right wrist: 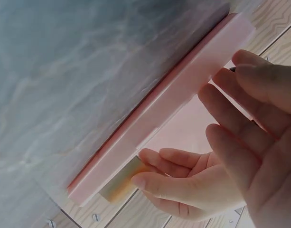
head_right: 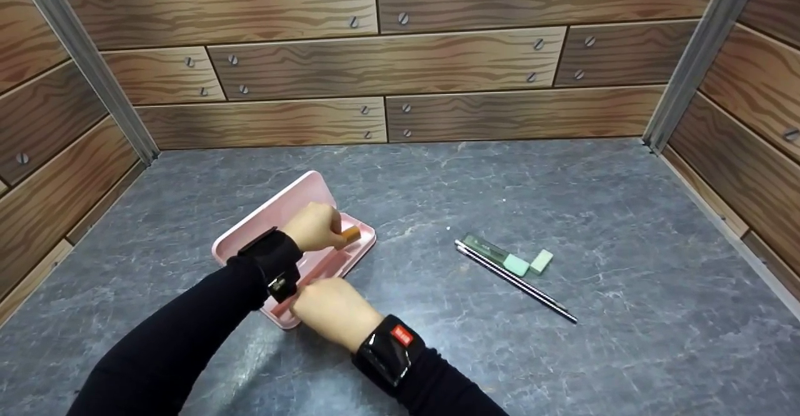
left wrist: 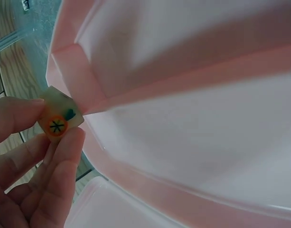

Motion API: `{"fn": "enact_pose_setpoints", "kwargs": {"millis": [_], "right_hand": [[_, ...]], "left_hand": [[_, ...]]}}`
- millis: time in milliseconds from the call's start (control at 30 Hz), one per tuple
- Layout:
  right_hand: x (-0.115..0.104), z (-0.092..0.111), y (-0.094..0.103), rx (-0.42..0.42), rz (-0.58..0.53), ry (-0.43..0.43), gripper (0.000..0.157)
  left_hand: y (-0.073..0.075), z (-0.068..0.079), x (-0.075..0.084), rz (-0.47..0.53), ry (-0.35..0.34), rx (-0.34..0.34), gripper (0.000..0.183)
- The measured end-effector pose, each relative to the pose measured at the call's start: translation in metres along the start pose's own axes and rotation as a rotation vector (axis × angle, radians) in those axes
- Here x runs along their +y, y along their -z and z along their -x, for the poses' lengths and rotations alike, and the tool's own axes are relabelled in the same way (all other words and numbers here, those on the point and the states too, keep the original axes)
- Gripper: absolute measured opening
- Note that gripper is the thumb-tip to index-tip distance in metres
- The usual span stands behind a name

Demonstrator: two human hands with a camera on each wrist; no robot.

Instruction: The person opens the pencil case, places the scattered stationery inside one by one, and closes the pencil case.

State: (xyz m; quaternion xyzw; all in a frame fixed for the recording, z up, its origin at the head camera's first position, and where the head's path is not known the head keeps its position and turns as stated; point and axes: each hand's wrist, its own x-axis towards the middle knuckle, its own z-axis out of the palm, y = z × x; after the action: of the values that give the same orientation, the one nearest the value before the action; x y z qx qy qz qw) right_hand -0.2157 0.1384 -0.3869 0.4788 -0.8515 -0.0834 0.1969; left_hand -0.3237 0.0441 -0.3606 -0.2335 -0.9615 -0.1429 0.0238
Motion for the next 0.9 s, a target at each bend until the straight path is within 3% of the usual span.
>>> {"fn": "enact_pose_setpoints", "kwargs": {"millis": [467, 900], "right_hand": [[-0.0024, 0.0008, 0.0006, 0.009, -0.009, -0.03, 0.016], [-0.0022, 0.0035, -0.0004, 0.005, -0.006, -0.03, 0.019]], "left_hand": [[-0.0013, -0.0049, -0.0006, 0.066, 0.03, 0.007, 0.034], [-0.0048, -0.0073, 0.002, -0.066, 0.045, -0.017, 0.031]]}}
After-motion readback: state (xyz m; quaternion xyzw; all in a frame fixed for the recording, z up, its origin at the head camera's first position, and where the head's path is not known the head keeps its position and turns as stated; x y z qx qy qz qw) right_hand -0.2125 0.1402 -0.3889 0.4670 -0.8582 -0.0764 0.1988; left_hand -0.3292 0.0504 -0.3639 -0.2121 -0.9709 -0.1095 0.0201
